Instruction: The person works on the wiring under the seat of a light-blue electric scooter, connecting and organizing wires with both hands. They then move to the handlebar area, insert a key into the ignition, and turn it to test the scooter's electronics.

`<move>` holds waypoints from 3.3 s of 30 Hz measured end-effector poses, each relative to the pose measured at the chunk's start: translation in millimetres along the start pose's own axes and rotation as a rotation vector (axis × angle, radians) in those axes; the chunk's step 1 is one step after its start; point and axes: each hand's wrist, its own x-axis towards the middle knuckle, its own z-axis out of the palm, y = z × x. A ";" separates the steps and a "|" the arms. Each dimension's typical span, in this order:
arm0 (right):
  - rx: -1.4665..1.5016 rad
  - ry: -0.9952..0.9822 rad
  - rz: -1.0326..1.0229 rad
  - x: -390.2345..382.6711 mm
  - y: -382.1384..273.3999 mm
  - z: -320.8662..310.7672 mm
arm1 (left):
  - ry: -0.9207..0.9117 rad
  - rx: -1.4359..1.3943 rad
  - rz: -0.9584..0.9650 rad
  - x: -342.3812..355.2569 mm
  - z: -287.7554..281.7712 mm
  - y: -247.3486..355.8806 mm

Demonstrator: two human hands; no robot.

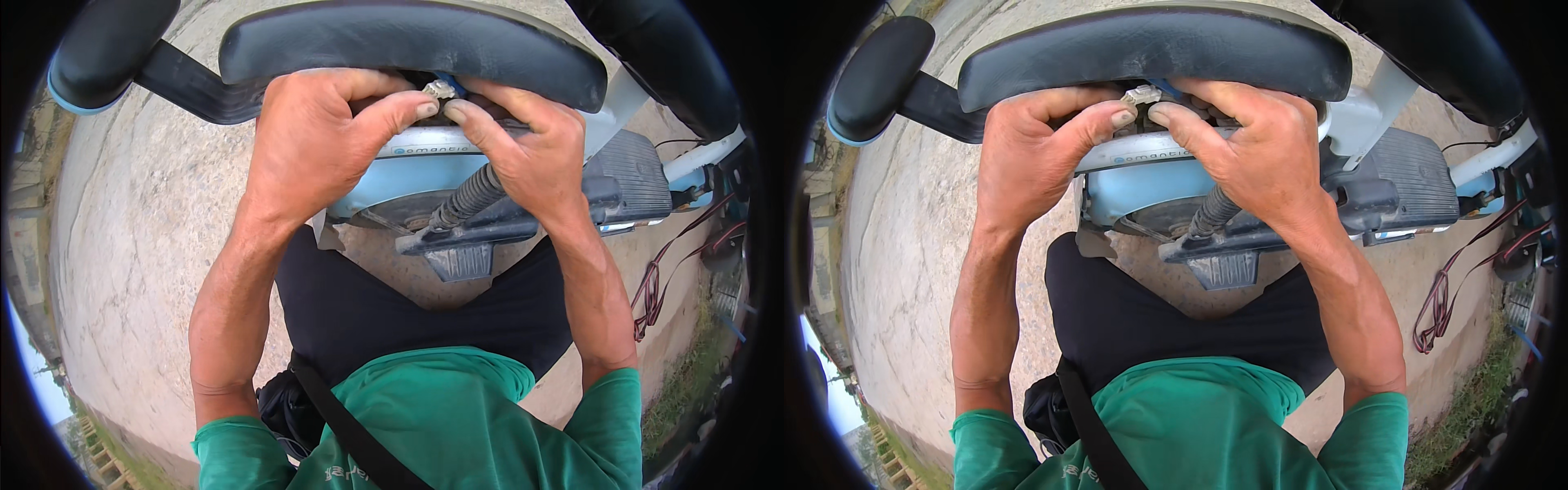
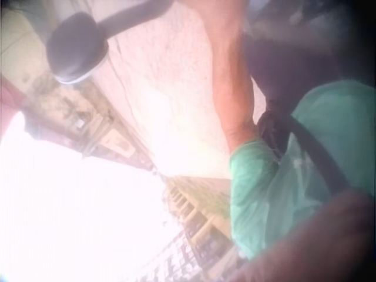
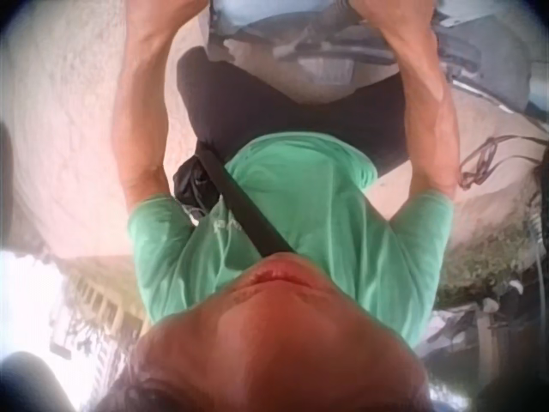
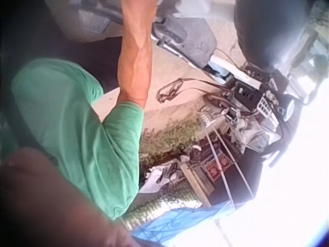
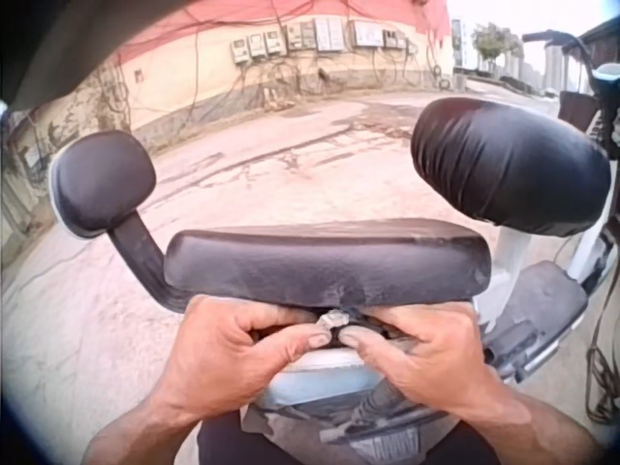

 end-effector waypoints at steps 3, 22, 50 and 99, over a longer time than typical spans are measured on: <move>0.005 -0.036 -0.007 0.2 -0.8 -4.7 | 0.072 0.077 -0.096 2.4 4.3 3.9; -0.222 -0.176 -0.312 -1.4 -3.7 -17.5 | 0.366 0.179 -0.057 2.5 23.8 9.1; -0.184 -0.301 -0.182 6.7 2.7 -12.5 | 0.347 0.219 -0.083 2.6 22.6 7.8; -0.318 -0.371 0.375 22.3 -38.6 6.5 | 0.371 0.333 0.118 3.9 4.7 -24.8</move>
